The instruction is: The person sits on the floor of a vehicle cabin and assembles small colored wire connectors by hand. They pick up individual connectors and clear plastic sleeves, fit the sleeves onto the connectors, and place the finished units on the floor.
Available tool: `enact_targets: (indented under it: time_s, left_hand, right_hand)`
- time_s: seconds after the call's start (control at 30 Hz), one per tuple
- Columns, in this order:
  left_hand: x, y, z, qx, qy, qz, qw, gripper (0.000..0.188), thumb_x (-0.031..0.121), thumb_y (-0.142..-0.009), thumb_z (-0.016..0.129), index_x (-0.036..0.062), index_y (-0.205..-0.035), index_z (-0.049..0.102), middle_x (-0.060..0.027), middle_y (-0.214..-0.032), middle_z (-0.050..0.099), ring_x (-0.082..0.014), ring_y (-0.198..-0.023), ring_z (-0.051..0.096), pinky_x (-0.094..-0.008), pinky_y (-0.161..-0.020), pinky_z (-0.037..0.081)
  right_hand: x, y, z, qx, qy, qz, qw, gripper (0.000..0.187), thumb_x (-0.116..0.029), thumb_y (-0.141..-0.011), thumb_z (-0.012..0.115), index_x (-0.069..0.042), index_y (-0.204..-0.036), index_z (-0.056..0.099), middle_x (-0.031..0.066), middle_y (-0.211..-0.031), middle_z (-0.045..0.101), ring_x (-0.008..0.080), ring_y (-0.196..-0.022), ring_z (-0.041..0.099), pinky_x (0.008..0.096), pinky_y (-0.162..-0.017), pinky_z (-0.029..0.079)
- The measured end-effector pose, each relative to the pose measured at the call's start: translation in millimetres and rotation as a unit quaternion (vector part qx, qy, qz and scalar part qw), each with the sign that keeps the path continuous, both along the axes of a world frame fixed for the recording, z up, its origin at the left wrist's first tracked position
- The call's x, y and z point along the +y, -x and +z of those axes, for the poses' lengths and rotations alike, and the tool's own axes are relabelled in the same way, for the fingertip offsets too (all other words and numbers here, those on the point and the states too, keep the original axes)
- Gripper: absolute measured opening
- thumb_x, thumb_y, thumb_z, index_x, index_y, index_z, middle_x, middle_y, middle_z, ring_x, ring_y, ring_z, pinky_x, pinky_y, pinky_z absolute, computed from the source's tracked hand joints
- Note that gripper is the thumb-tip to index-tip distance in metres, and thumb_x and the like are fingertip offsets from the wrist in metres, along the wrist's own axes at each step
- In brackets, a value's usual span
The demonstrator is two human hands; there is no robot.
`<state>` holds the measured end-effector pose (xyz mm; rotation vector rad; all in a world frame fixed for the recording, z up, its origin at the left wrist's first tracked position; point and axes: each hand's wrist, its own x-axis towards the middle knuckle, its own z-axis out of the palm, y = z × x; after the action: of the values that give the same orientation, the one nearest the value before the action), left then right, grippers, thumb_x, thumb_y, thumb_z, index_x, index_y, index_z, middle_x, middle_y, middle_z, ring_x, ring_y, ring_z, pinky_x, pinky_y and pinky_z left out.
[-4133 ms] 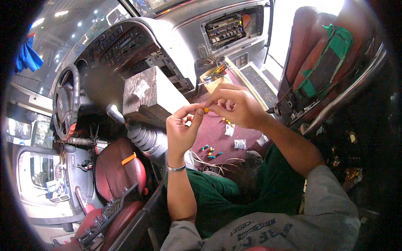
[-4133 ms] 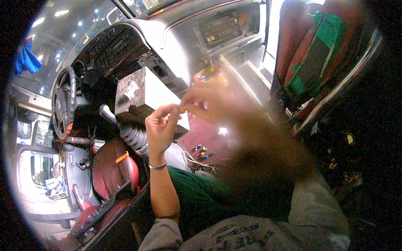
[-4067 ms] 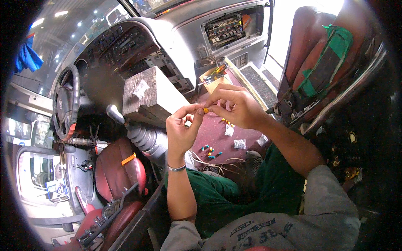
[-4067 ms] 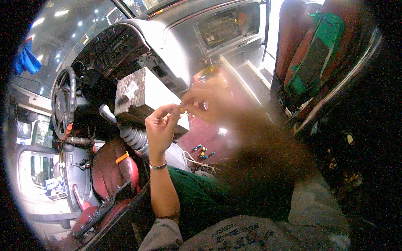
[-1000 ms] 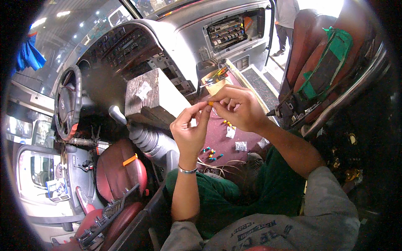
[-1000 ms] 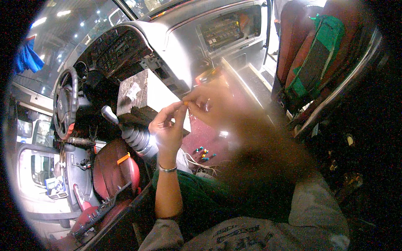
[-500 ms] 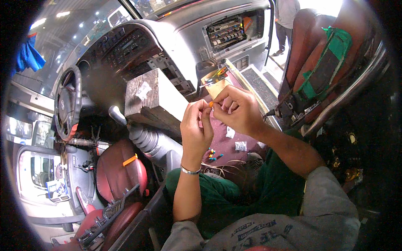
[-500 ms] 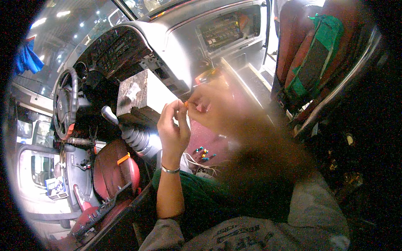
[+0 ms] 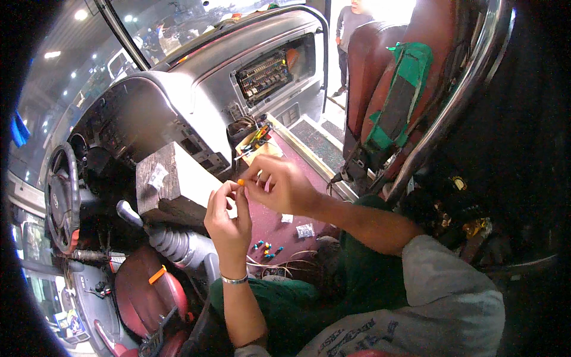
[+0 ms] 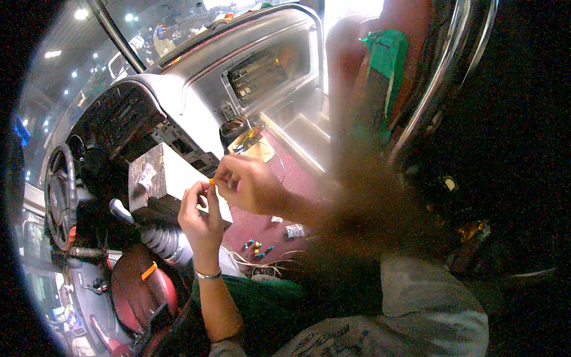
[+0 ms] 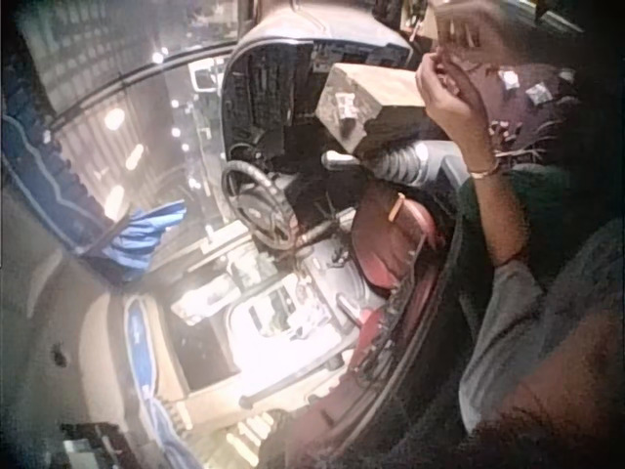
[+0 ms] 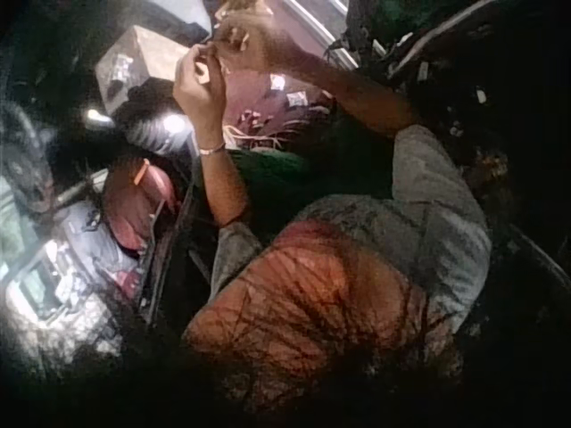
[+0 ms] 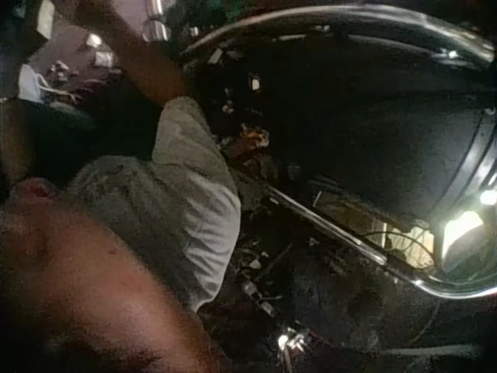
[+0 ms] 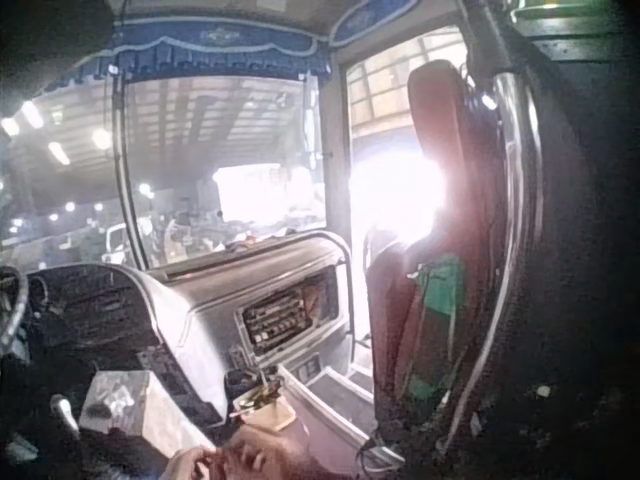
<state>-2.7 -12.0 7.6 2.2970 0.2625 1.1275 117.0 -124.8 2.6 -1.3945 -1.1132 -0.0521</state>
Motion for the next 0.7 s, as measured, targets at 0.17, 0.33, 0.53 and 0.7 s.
enact_targets:
  time_s: [0.17,0.33,0.53,0.7]
  left_hand:
    - [8,-5,-11,-0.049,0.316,-0.118,0.940,0.014,0.013,-0.104,0.067,-0.0009,-0.106,0.068,-0.0047,-0.091,0.069,-0.0080,-0.081,0.063,-0.0241,-0.068,0.049]
    - [8,-3,-9,-0.021,0.349,-0.101,0.931,0.018,0.011,-0.101,0.073,-0.0023,-0.113,0.071,-0.0016,-0.094,0.073,-0.0037,-0.079,0.062,-0.0185,-0.068,0.048]
    - [28,4,-18,0.002,0.372,-0.160,0.914,0.015,0.009,-0.101,0.072,-0.0002,-0.113,0.070,0.0003,-0.093,0.071,-0.0030,-0.079,0.061,-0.0188,-0.068,0.048]
    - [28,1,-25,-0.056,0.473,-0.203,0.855,0.019,0.014,-0.102,0.072,0.0015,-0.116,0.069,-0.0007,-0.094,0.072,-0.0043,-0.080,0.061,-0.0206,-0.069,0.048]
  right_hand:
    - [-4,0,3,0.047,0.036,0.018,0.998,0.015,-0.008,-0.090,0.076,-0.001,-0.100,0.068,0.0106,-0.091,0.070,0.0167,-0.076,0.073,0.0294,-0.064,0.057]
    - [2,-3,-10,0.081,0.039,0.032,0.995,0.017,-0.009,-0.092,0.075,-0.003,-0.108,0.071,0.0067,-0.100,0.072,0.0095,-0.079,0.070,0.0252,-0.063,0.054]
    - [-3,4,4,0.073,0.057,0.049,0.994,0.015,-0.009,-0.090,0.076,-0.001,-0.102,0.070,0.0112,-0.093,0.070,0.0160,-0.083,0.073,0.0296,-0.070,0.058]
    - [-4,-2,2,0.142,0.069,0.101,0.982,0.020,-0.012,-0.092,0.076,-0.002,-0.108,0.069,0.0077,-0.098,0.072,0.0135,-0.081,0.070,0.0279,-0.070,0.056]
